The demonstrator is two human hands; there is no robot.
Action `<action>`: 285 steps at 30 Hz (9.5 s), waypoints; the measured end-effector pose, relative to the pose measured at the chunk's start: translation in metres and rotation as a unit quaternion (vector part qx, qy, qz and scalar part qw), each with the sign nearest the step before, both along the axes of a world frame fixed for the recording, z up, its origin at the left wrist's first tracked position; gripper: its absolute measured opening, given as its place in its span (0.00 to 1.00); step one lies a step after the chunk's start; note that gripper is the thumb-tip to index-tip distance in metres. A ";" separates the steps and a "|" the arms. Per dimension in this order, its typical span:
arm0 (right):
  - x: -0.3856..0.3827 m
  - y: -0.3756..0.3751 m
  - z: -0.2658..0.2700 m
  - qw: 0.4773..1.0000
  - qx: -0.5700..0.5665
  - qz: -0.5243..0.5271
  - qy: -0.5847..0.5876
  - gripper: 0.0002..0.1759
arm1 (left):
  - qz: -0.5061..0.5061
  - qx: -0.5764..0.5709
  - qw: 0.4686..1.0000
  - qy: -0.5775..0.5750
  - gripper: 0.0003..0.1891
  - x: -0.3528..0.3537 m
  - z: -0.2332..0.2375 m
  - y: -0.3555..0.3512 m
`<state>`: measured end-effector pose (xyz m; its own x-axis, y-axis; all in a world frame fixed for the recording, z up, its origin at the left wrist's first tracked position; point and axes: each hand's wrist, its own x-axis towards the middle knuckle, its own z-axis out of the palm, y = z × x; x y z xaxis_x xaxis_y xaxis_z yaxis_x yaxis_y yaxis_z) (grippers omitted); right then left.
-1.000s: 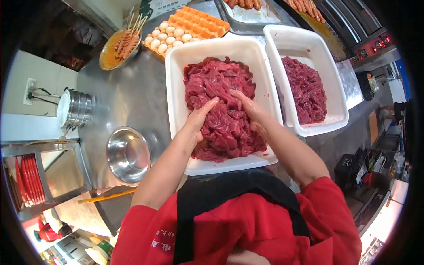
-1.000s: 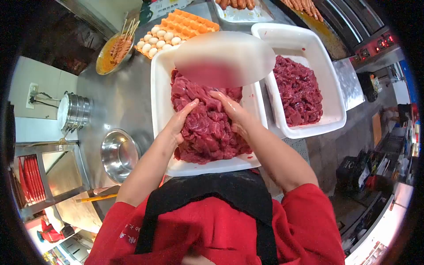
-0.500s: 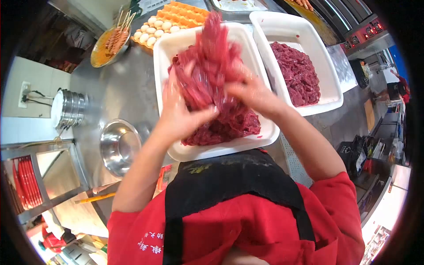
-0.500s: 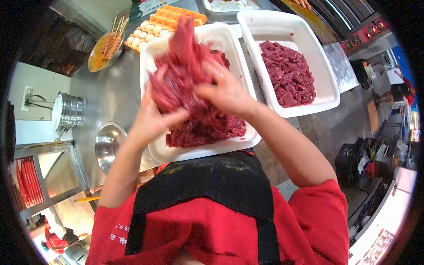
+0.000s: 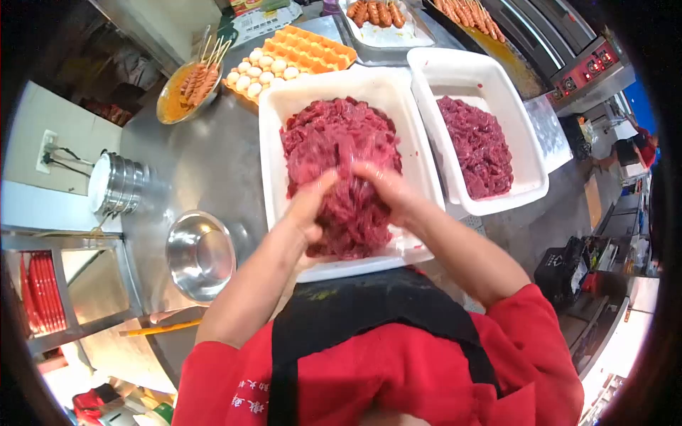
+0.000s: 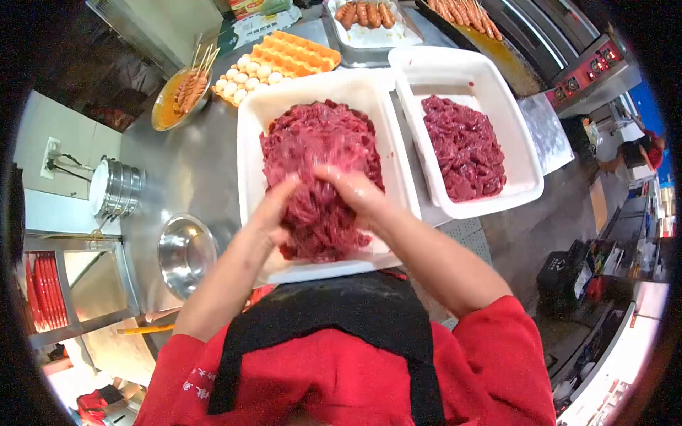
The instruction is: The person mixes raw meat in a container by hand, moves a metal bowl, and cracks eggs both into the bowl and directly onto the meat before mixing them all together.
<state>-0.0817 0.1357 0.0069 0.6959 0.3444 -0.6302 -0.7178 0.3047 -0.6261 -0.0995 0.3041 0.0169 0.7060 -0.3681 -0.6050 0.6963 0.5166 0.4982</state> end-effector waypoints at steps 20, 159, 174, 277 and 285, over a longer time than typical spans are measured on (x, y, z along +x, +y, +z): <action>-0.034 -0.023 -0.045 0.993 -0.086 -0.055 0.053 0.28 | 0.007 0.024 0.991 0.131 0.32 -0.032 -0.028 0.013; -0.032 -0.086 0.038 0.458 -0.792 0.155 -0.373 0.39 | 0.116 0.203 0.971 -0.035 0.19 0.243 -0.176 0.091; -0.022 -0.125 0.006 0.499 -0.712 0.027 -0.493 0.19 | 0.059 0.438 0.896 -0.046 0.16 0.186 -0.099 0.165; 0.043 0.099 0.089 0.667 -0.462 0.241 -0.533 0.14 | -0.155 0.787 0.409 -0.436 0.06 0.074 -0.061 0.225; 0.177 0.265 -0.026 0.588 -0.374 0.342 -0.630 0.15 | -0.159 0.746 0.470 -0.445 0.12 0.082 -0.059 0.246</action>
